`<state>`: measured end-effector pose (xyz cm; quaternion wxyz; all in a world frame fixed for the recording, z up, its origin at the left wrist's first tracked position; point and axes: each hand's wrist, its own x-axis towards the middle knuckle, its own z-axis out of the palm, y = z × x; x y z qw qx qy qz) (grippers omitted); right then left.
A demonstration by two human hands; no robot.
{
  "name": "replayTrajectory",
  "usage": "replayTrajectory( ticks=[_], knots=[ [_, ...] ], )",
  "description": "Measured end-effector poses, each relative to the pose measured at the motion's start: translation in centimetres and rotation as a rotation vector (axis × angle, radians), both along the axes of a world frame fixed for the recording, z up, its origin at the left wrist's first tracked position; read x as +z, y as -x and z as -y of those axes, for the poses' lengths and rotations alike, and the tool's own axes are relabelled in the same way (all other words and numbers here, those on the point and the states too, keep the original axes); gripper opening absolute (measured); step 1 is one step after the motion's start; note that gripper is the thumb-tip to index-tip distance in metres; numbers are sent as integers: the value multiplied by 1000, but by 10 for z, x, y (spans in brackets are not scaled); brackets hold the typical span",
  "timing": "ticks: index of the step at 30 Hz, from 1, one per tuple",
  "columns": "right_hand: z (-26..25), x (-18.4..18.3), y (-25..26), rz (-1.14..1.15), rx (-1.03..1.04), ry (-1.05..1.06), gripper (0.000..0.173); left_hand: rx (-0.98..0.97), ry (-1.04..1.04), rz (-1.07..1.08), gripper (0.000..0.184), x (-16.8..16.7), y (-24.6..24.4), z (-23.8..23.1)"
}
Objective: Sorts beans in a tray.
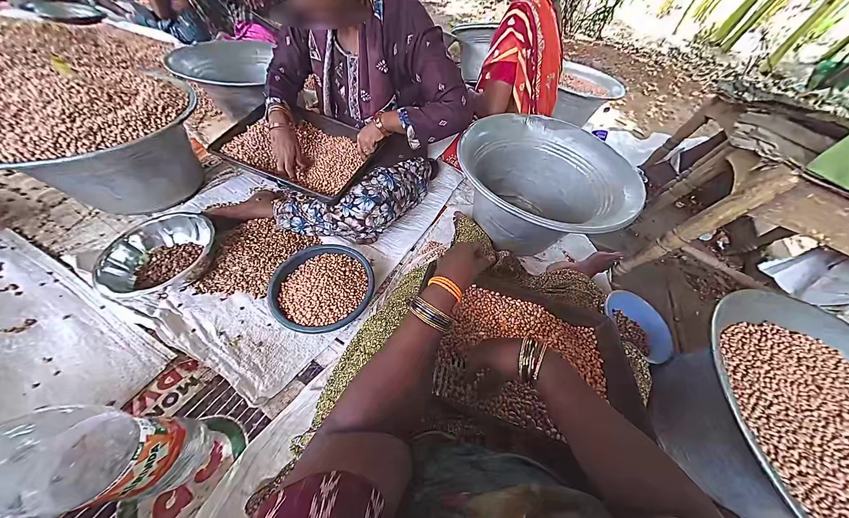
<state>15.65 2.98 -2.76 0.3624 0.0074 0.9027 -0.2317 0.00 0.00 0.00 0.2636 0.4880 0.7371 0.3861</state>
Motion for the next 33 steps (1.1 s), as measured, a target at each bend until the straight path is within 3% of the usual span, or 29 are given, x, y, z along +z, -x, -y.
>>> replayTrajectory(
  ticks=[3,6,8,11,14,16,20,22,24,26,30,33],
  knots=[
    [-19,20,-3,38,-17,15,21,165,21,145,49,-37,44,-1],
    [-12,28,24,-98,-106,22,25,287,-103,646,46,-64,75,-32],
    [-2,17,44,-240,-204,-10,27,350,-169,833,43,-72,79,-40],
    [8,-29,59,-554,-317,-14,27,396,-183,917,37,-80,80,-39],
    [0,-52,52,-530,-352,-53,33,401,-135,892,32,-85,83,-36],
    [-17,-48,40,-452,-353,-65,30,344,-120,809,34,-87,84,-38],
    [-30,-9,30,-4,-312,-286,29,260,-76,582,38,-85,85,-48],
    [-20,-9,31,-171,-345,-206,27,222,-54,497,40,-88,87,-53],
    [-4,-25,38,-447,-388,-10,28,185,-48,426,42,-88,87,-55],
    [12,-45,47,-595,-354,46,27,173,-49,358,42,-85,85,-53],
    [31,-47,49,-461,-133,7,24,156,-31,294,39,-81,82,-48],
    [19,-41,40,-450,-253,19,19,176,-53,419,39,-80,83,-47]
  ],
)
